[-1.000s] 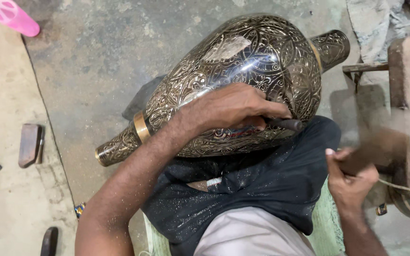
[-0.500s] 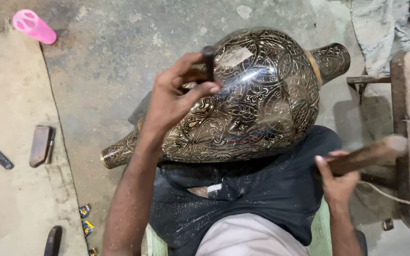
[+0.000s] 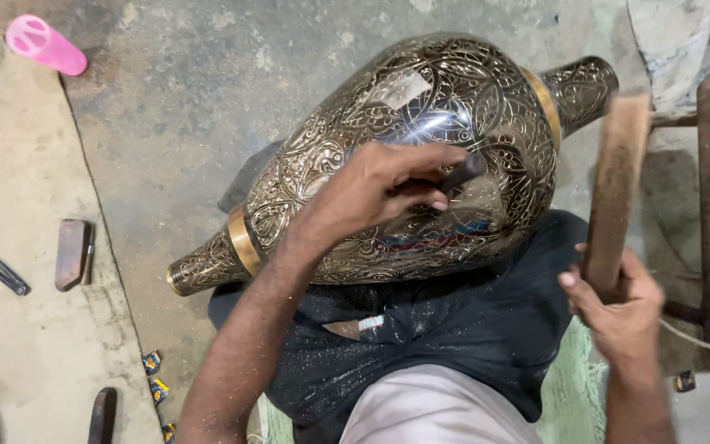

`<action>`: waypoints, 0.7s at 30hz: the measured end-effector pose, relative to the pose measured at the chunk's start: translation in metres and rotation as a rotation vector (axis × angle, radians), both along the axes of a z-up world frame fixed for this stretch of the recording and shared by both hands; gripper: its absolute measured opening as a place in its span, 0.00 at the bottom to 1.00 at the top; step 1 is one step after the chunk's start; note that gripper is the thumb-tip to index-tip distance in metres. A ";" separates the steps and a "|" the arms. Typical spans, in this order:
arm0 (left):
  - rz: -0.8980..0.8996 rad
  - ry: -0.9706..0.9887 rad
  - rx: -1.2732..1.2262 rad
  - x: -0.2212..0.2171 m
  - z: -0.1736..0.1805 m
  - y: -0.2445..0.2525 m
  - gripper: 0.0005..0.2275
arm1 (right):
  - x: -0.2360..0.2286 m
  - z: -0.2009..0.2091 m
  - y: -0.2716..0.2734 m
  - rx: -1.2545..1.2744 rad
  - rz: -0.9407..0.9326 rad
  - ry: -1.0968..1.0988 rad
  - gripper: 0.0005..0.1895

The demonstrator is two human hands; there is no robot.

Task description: The person uses a chisel and hammer to engrave intricate patterns onto a large brass vase. They hold the chisel against the vase surface and strike it repeatedly with a hammer to create detailed designs.

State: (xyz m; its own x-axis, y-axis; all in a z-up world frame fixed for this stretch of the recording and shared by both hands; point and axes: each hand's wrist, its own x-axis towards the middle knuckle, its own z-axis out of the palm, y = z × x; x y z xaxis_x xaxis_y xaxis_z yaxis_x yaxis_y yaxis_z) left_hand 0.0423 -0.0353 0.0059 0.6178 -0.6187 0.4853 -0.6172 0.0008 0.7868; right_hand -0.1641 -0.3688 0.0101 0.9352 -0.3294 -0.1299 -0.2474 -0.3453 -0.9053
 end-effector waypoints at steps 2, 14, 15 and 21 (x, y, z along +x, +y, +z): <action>-0.024 0.029 0.036 -0.003 0.001 0.002 0.19 | -0.001 0.018 0.000 0.036 0.057 -0.008 0.21; -0.063 -0.056 0.127 -0.004 0.010 -0.001 0.22 | -0.007 0.048 -0.014 -0.491 0.153 -0.091 0.35; -0.065 -0.053 0.147 -0.004 0.011 0.000 0.22 | -0.004 0.042 -0.016 -0.502 0.142 -0.082 0.30; -0.063 -0.116 0.180 0.000 0.017 0.003 0.16 | 0.012 0.047 -0.019 0.278 -0.214 0.195 0.28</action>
